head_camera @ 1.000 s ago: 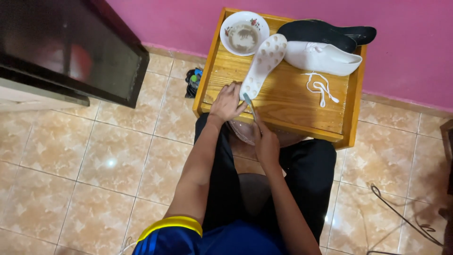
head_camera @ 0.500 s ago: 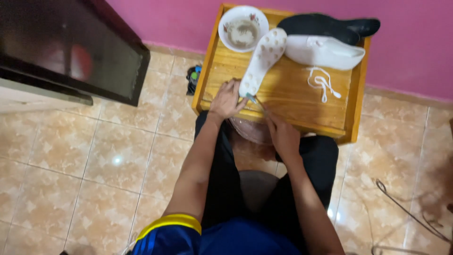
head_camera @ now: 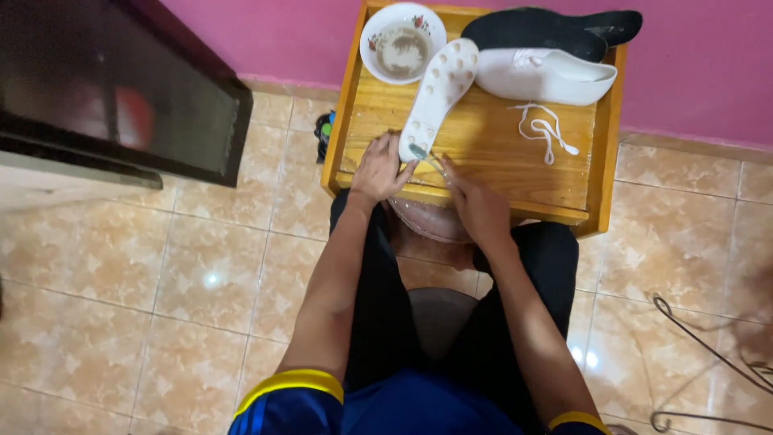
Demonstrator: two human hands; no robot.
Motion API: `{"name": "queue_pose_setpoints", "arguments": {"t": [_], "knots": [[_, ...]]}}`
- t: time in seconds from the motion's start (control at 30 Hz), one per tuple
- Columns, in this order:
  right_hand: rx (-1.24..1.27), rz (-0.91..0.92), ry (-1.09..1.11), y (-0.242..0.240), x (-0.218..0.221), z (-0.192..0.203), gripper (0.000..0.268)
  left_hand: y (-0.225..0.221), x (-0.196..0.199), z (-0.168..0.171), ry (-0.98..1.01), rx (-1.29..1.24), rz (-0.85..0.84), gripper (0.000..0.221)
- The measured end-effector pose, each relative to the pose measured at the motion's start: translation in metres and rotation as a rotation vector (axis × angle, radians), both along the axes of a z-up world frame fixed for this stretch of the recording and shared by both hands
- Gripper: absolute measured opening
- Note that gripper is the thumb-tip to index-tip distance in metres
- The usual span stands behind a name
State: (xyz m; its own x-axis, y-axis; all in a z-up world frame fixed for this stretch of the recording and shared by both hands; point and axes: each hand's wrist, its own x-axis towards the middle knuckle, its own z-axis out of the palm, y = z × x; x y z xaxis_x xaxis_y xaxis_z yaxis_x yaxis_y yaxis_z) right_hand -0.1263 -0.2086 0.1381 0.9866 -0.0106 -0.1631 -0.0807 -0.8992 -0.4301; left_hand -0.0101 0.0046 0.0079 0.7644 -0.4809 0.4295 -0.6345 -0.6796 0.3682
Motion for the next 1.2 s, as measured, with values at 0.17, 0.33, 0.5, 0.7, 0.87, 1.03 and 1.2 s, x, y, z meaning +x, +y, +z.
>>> {"name": "queue_pose_setpoints", "arguments": {"t": [0.17,0.33,0.5,0.7,0.87,1.03,1.2], "knots": [[0.124,-0.036,0.116,-0.007,-0.010,-0.021,0.039,0.000,0.000,-0.005,0.038,0.009,-0.006,0.055],[0.137,-0.038,0.107,0.000,-0.010,-0.012,0.041,-0.001,-0.006,0.003,0.071,0.018,-0.017,0.053],[0.047,0.046,-0.043,0.007,0.009,-0.015,0.046,-0.001,0.005,-0.009,0.056,0.015,-0.003,0.052],[0.068,-0.064,0.028,-0.009,-0.023,-0.041,0.035,0.000,0.001,0.007,0.044,0.025,-0.034,0.054],[0.082,-0.026,0.025,0.014,-0.004,-0.002,0.039,0.000,0.002,-0.005,0.074,0.024,-0.006,0.055],[0.111,-0.092,0.093,-0.005,-0.018,-0.028,0.036,0.003,0.007,-0.019,0.107,0.033,0.006,0.058],[0.012,-0.105,0.120,-0.003,-0.012,-0.052,0.035,-0.003,0.000,-0.003,0.103,0.027,0.005,0.060]]}}
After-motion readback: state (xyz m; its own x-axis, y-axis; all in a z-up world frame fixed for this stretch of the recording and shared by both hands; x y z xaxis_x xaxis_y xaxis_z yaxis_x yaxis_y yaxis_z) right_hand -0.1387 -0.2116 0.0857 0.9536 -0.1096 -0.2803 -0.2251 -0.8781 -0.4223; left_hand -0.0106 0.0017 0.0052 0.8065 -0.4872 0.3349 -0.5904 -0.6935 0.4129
